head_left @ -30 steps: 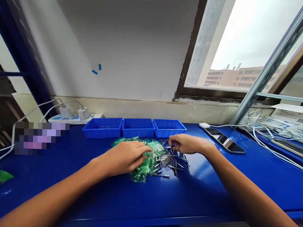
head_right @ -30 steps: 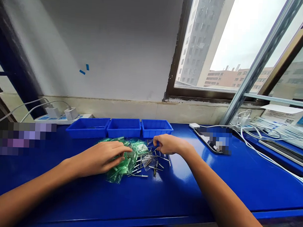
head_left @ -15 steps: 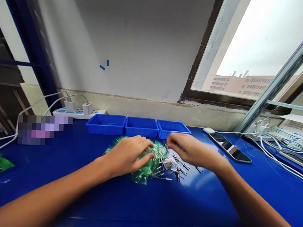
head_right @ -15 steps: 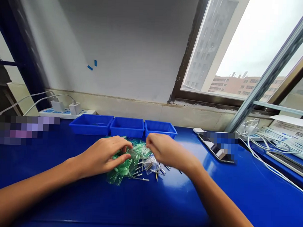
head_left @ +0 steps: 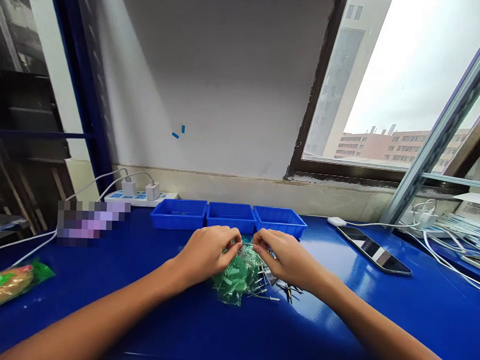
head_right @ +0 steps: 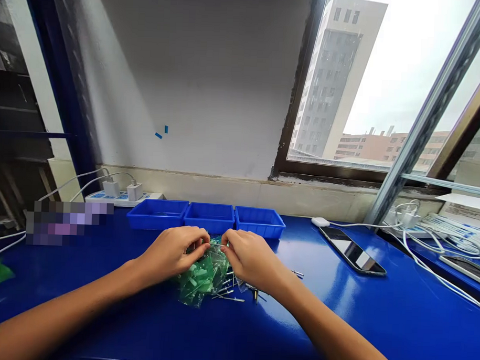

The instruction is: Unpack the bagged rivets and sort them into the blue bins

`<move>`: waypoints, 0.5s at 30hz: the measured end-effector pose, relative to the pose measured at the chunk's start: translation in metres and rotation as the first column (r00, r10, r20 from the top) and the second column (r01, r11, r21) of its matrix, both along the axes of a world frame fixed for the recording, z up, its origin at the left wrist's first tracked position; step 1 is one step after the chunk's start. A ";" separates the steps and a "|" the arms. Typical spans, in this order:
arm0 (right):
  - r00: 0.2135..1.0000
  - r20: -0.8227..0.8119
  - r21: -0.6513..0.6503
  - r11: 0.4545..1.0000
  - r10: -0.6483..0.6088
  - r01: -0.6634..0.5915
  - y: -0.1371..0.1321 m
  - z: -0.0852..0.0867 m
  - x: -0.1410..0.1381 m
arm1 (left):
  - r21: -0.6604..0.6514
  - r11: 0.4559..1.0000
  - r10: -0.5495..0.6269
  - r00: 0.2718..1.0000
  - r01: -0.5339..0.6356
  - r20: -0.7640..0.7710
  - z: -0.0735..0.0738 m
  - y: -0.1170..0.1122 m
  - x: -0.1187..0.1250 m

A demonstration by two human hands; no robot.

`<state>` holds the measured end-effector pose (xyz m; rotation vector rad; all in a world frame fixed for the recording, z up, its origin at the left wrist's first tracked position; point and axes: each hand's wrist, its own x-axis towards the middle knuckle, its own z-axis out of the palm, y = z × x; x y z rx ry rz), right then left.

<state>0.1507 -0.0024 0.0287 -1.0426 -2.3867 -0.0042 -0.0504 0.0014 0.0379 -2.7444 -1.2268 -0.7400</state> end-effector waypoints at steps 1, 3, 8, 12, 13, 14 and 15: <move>1.000 0.001 0.019 1.000 -0.012 0.012 0.001 -0.001 0.000 | -0.011 1.000 -0.012 1.000 0.012 -0.004 0.000 0.000 0.000; 1.000 -0.012 0.043 0.999 -0.024 0.024 0.003 -0.003 0.000 | -0.036 0.999 -0.036 0.999 0.036 -0.019 -0.001 0.001 0.000; 0.999 -0.051 0.053 0.998 -0.014 0.017 0.009 -0.008 -0.001 | -0.062 0.998 -0.031 0.998 0.028 -0.051 0.000 0.000 -0.001; 0.997 -0.073 0.031 1.000 0.004 -0.001 0.010 -0.011 -0.002 | -0.056 0.998 -0.007 0.996 0.002 -0.086 0.001 0.000 -0.001; 0.997 -0.077 0.027 1.000 0.008 -0.006 0.010 -0.012 -0.003 | -0.055 0.998 -0.017 0.995 0.012 -0.094 0.001 0.000 -0.001; 0.997 -0.082 0.023 1.000 0.013 -0.011 0.010 -0.012 -0.002 | -0.054 0.998 -0.031 0.994 0.026 -0.101 0.001 0.000 0.000; 0.996 -0.086 0.021 1.000 0.020 -0.018 0.010 -0.012 -0.002 | -0.055 0.998 -0.048 0.993 0.043 -0.109 0.001 0.000 0.000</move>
